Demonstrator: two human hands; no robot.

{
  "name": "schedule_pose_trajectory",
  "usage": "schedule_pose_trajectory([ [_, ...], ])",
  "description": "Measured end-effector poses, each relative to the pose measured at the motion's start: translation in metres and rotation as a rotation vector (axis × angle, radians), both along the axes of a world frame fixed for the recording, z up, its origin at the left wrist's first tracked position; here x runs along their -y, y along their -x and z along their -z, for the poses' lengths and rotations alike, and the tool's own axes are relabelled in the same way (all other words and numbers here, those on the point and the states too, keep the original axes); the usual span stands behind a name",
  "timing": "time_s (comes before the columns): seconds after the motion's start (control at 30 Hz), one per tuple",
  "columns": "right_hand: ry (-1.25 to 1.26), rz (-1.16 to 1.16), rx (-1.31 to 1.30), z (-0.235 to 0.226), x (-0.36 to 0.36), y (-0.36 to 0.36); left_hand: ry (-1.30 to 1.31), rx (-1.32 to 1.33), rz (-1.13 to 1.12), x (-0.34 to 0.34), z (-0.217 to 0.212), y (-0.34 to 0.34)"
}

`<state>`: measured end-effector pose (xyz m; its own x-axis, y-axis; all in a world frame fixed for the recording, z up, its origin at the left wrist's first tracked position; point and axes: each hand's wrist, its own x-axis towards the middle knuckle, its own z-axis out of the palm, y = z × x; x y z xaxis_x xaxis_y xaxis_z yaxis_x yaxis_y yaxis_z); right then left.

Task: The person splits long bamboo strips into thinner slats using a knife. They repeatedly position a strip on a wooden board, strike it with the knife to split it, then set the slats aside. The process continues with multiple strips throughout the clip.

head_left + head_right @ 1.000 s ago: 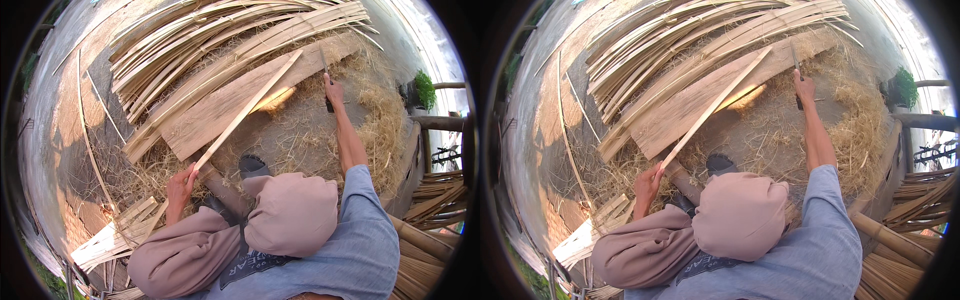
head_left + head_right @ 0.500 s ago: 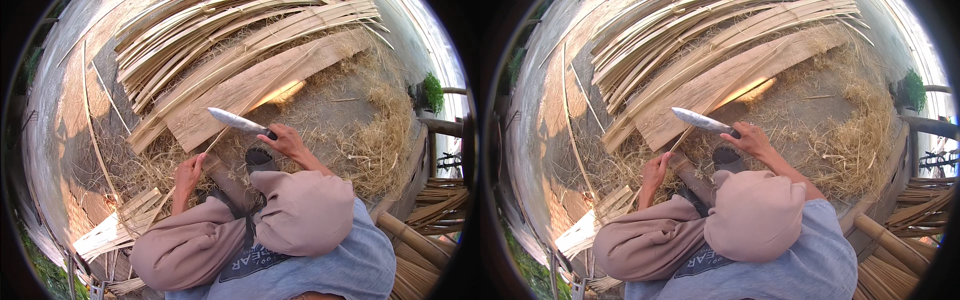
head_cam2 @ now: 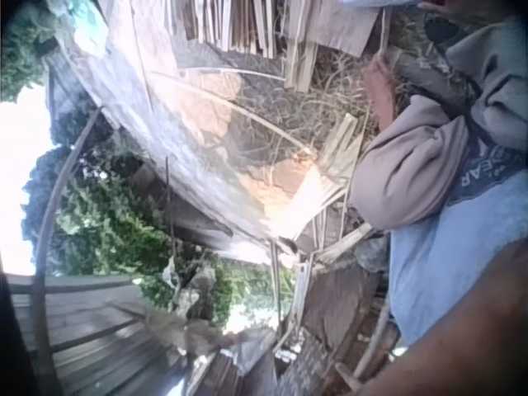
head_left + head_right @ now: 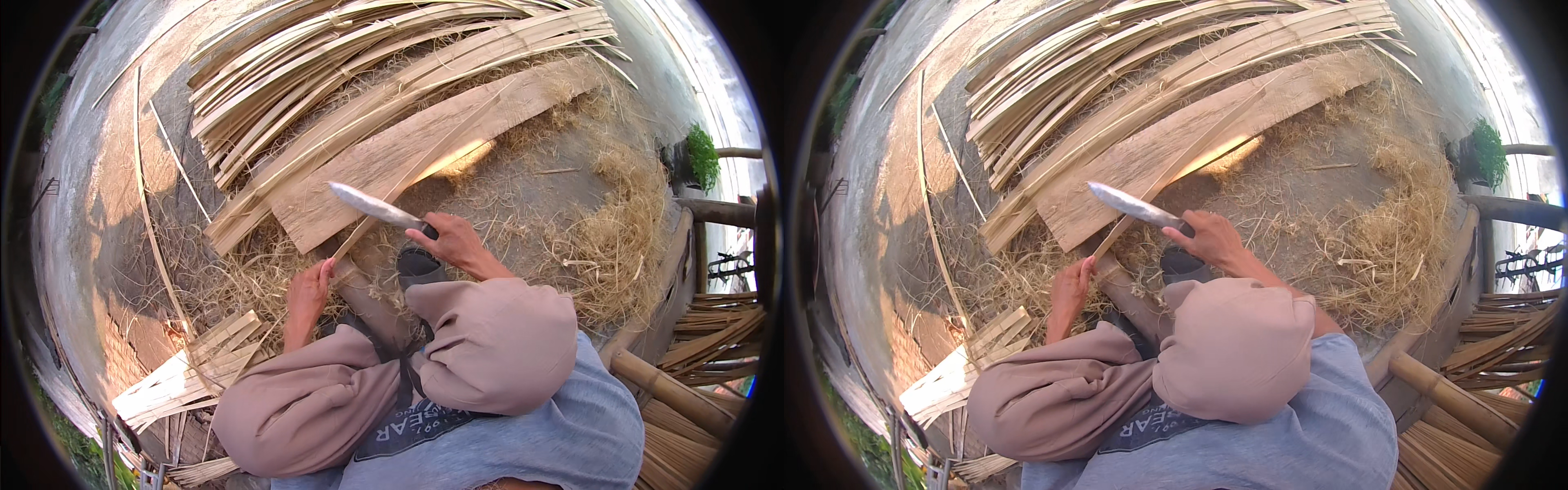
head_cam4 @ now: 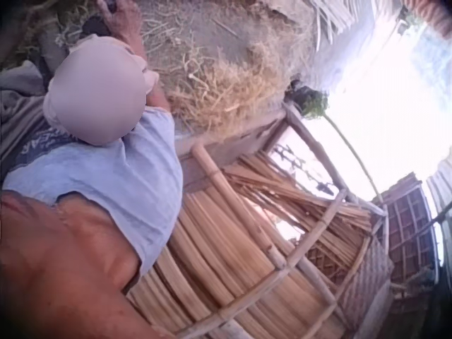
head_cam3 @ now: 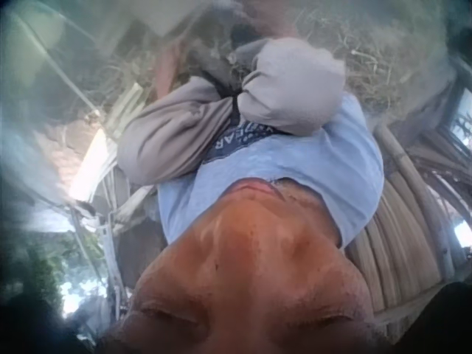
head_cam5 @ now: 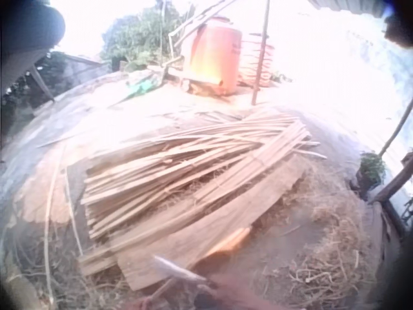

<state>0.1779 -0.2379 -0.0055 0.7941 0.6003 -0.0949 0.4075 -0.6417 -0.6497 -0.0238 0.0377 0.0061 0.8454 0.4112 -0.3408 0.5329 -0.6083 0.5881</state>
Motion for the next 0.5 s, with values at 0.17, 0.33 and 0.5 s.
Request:
schedule_pose_trajectory([
  [0.17,0.058,0.178,0.12,0.013,0.041,-0.067,-0.001,-0.019,0.004,0.0,-0.005,0.0],
  [0.33,0.08,0.698,0.072,0.01,0.12,-0.198,0.103,-0.227,0.007,-0.013,-0.01,-0.024],
  [0.5,-0.02,0.316,-0.068,0.006,0.017,-0.061,0.366,-0.226,-0.013,-0.02,-0.003,-0.042],
])
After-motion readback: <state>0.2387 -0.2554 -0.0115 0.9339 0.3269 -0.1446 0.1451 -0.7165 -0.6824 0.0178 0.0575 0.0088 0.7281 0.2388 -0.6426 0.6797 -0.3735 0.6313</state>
